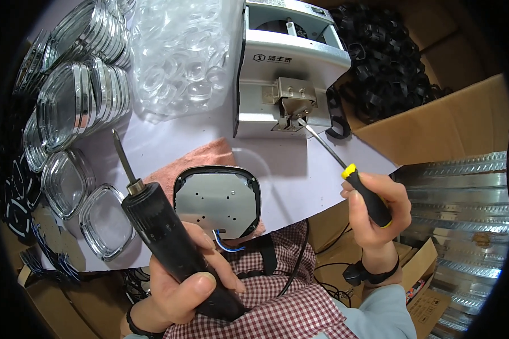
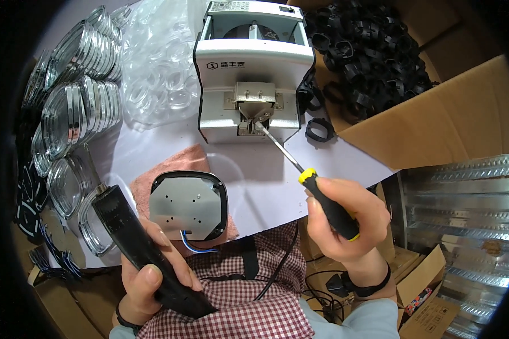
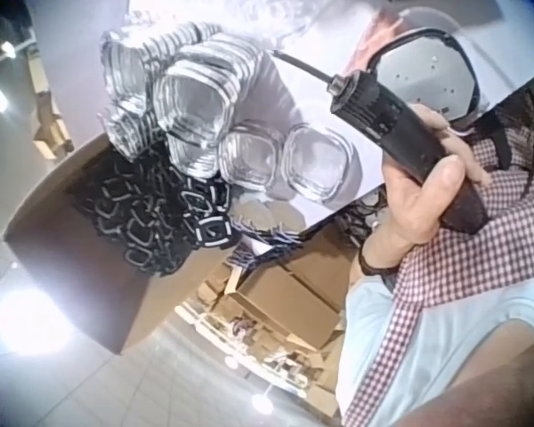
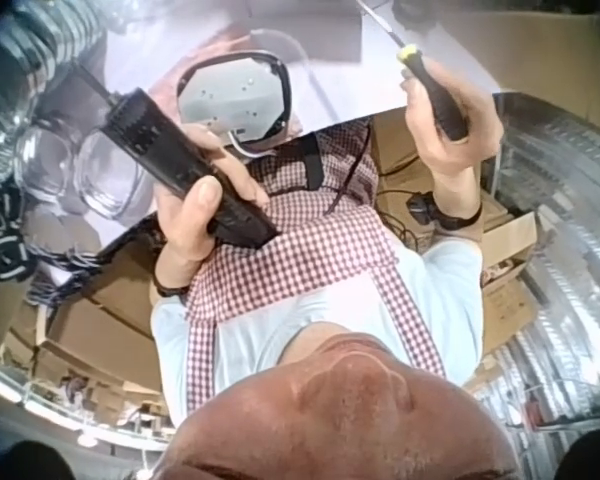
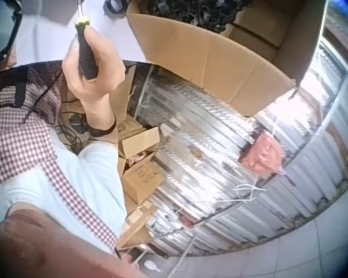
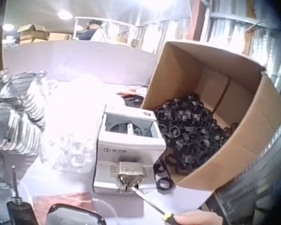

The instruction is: Assembling electronic components into plastic housings using an electric screwdriver.

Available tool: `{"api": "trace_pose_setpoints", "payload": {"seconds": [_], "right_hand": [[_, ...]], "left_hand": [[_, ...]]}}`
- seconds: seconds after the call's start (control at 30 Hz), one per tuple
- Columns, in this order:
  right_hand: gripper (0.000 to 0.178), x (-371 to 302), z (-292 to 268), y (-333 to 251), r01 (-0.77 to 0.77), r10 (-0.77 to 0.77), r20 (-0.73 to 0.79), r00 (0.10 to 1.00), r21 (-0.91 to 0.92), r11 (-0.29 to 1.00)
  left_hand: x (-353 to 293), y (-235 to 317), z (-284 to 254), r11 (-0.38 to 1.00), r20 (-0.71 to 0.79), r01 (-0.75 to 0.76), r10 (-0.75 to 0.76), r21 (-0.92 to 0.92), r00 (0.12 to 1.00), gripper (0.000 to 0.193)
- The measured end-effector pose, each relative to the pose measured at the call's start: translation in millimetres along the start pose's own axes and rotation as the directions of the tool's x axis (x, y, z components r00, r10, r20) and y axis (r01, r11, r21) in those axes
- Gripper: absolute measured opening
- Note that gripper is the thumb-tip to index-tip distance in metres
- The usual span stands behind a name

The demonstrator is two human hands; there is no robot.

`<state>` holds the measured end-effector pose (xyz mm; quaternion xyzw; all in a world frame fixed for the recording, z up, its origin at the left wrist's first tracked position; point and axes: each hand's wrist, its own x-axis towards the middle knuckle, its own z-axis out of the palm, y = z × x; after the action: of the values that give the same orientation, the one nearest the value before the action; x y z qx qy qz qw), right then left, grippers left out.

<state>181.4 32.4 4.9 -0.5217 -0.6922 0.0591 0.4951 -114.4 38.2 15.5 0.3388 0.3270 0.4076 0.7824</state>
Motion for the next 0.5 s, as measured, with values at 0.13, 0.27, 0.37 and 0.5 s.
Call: {"api": "trace_pose_setpoints", "payload": {"seconds": [0.13, 0.27, 0.37, 0.5], "right_hand": [[0.033, 12.8, 0.5, -1.8, -0.014, 0.013, 0.031, 0.999, 0.010, 1.000], [0.034, 29.0, -0.8, -5.9, 0.082, -0.070, 0.129, 0.989, -0.092, 0.992], [0.033, 44.2, -5.9, -14.0, 0.119, -0.088, 0.201, 0.975, -0.142, 0.983], [0.028, 58.8, -9.5, -20.2, 0.163, -0.115, 0.247, 0.962, -0.182, 0.970]], "left_hand": [[0.9, -0.2, 0.8, 1.000, 0.014, -0.007, 0.007, -0.017, 1.000, 0.044], [-1.1, -1.1, -2.6, 1.000, 0.011, -0.007, 0.007, -0.001, 1.000, 0.044], [-0.9, -0.7, -2.5, 1.000, 0.004, 0.000, 0.000, 0.002, 1.000, 0.044], [-2.3, 0.4, -3.6, 1.000, 0.000, 0.003, -0.003, 0.010, 1.000, 0.044]]}}
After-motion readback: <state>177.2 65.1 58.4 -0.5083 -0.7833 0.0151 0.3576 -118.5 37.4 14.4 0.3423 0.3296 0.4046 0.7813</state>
